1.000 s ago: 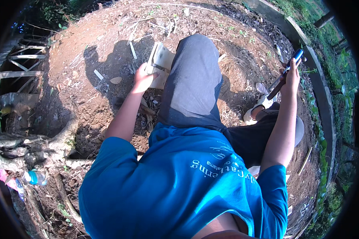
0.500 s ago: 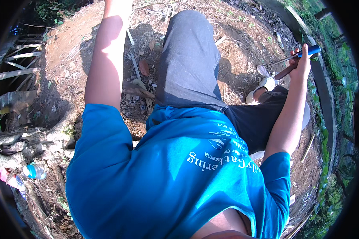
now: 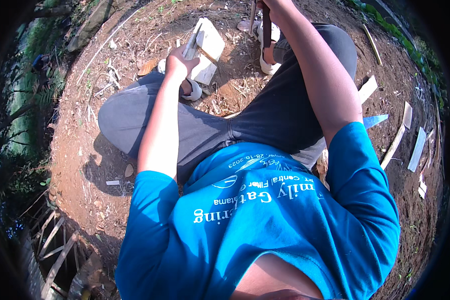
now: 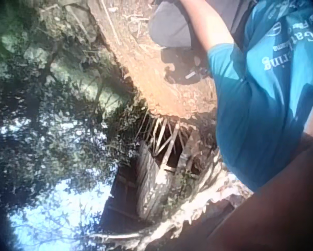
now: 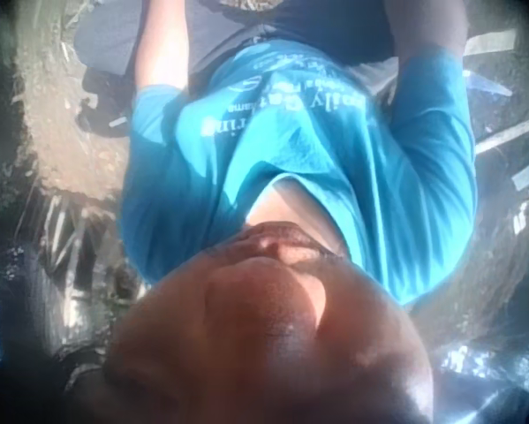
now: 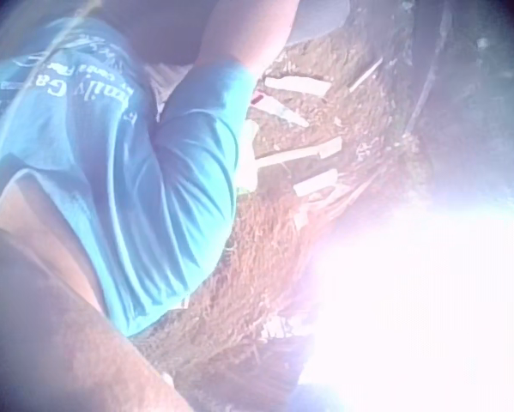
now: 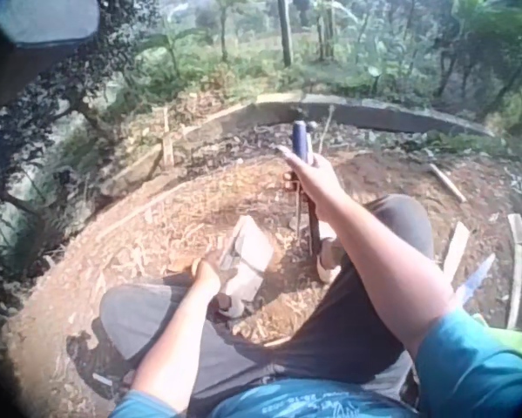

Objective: The person assembles a small wooden box while sitting on the ground, using a hammer to drive nails into the wooden panels and a blue-handled tool to fit the pieces together. They handle multiple wooden boards and the partially finished box structure.

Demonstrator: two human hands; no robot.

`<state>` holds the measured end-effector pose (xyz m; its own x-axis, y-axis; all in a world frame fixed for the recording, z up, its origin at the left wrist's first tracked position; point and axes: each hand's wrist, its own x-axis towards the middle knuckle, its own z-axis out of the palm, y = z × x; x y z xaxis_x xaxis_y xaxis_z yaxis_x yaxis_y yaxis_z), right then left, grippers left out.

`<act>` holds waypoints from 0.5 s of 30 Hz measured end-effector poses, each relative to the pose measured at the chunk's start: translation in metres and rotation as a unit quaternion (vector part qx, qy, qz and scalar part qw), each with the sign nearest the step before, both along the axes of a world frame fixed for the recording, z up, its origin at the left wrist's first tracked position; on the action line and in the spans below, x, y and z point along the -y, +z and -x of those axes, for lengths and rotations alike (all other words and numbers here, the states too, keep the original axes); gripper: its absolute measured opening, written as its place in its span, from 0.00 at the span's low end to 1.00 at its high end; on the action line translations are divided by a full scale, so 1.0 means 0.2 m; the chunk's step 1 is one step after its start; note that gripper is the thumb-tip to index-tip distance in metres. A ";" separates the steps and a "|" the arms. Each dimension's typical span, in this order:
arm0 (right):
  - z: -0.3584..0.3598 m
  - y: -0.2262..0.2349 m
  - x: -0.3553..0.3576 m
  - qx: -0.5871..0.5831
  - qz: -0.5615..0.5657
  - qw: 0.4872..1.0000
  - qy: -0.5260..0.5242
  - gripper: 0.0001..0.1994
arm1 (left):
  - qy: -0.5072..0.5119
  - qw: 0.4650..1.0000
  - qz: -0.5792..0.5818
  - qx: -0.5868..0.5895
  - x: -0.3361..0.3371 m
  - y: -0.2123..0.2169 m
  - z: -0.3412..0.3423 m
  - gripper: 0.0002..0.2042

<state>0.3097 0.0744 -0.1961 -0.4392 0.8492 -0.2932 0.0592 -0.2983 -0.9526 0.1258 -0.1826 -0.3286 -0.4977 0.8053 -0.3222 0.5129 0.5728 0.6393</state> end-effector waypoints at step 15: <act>0.07 -0.01 0.05 0.033 -0.049 0.995 0.086 0.18 | -0.288 0.921 0.262 0.023 0.12 -0.29 -0.07 0.40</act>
<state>0.2955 0.0653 -0.1972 -0.5631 0.7889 -0.2459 0.1644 -0.1846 -0.9690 0.1393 -0.2058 -0.3859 -0.0122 0.6594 -0.7517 0.8077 0.4496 0.3814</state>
